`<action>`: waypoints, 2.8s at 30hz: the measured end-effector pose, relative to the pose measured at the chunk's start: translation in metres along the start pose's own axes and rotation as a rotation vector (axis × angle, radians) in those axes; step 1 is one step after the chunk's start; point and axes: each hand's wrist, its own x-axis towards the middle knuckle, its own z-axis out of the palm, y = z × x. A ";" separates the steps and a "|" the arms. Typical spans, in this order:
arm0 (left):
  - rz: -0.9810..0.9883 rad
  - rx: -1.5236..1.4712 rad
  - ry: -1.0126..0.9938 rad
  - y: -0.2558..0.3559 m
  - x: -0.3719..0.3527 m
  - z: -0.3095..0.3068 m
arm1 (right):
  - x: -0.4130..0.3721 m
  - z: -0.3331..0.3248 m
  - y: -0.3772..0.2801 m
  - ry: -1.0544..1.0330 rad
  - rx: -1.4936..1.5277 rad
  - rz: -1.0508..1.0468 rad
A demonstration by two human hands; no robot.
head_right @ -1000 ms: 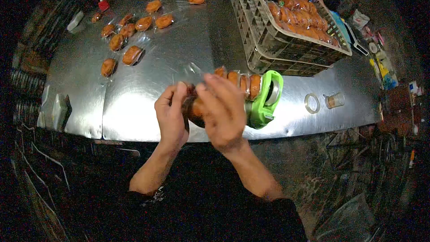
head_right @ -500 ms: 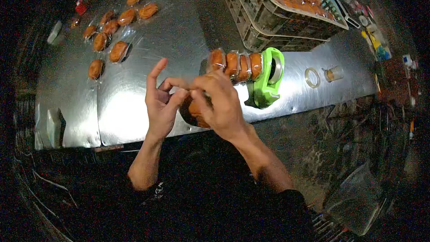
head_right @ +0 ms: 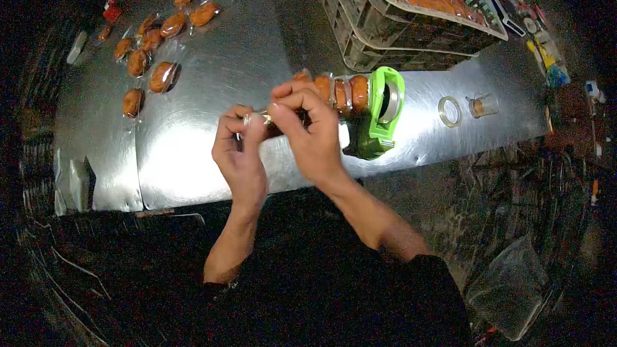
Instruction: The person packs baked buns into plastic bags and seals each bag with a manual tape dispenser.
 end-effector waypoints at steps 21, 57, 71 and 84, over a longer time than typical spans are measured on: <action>-0.354 -0.390 -0.292 -0.040 -0.014 0.035 | -0.103 -0.132 0.034 0.577 -0.833 0.235; -0.317 1.234 -0.501 -0.191 0.263 -0.175 | -0.032 -0.014 -0.002 0.143 -0.229 0.336; -0.367 -0.106 -0.267 -0.055 0.021 -0.009 | -0.024 -0.009 -0.002 -0.082 -0.356 0.082; -0.195 -0.206 -0.176 0.034 -0.014 0.022 | -0.036 -0.058 -0.052 0.080 0.155 -0.125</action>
